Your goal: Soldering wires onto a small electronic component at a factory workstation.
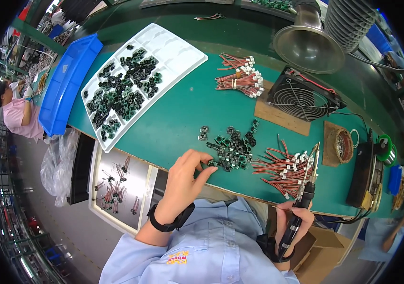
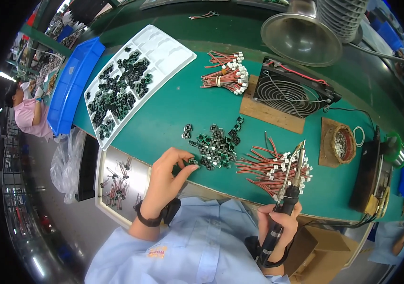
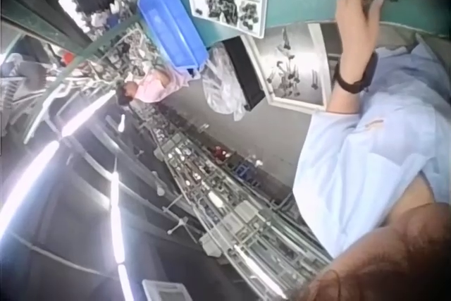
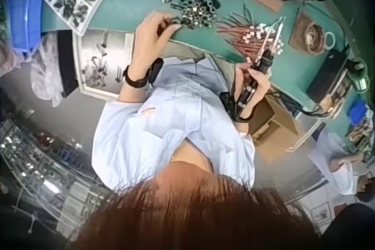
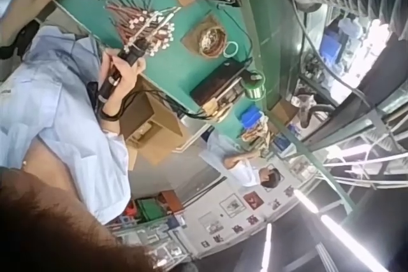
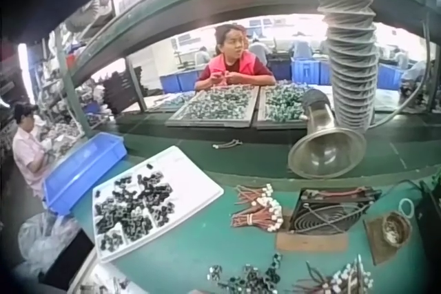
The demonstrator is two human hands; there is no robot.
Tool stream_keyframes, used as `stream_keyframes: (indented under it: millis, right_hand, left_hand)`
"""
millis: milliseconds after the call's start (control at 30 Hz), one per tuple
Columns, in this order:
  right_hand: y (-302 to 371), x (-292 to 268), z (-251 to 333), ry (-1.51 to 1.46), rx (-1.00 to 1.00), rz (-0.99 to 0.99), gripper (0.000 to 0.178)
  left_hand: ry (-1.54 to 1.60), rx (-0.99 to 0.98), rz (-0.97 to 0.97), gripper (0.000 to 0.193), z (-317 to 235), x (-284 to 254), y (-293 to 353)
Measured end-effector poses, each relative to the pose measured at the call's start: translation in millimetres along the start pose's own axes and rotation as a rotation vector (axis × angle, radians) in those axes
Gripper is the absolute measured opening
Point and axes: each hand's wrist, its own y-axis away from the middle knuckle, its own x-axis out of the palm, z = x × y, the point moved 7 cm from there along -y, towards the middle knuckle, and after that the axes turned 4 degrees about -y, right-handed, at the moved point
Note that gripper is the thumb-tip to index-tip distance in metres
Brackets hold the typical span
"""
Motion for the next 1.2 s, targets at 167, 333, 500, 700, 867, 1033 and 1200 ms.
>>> stream_keyframes:
  millis: [167,333,500,700,867,1033,1200]
  right_hand:
    - [-0.6,-3.4,-1.8,0.016,0.036,-0.023,0.038]
    - [-14.1,5.3,4.5,-0.349,0.152,0.031,0.042]
    - [-37.5,11.9,25.6,-0.501,0.122,0.178,0.045]
    - [-38.5,17.1,23.6,-0.649,0.215,0.138,0.044]
    - [-41.8,21.8,28.7,-0.490,0.154,0.210,0.046]
    - [-43.5,23.3,32.5,-0.453,0.114,0.173,0.046]
    - [-45.1,20.5,35.1,-0.419,0.070,0.161,0.045]
  left_hand:
    - [0.189,0.006,0.025,0.023,-16.5,-14.8,2.8]
    - [0.834,-0.014,0.291,0.021,-53.7,14.6,9.2]
    - [1.171,-0.143,0.482,0.020,-71.9,42.7,21.1]
    - [1.212,-0.169,0.510,0.021,-71.6,52.3,19.8]
    - [1.224,-0.201,0.486,0.021,-66.0,48.9,18.8]
    - [1.231,-0.106,0.508,0.023,-62.1,47.8,19.2]
    - [1.232,-0.100,0.491,0.024,-61.9,48.8,21.0]
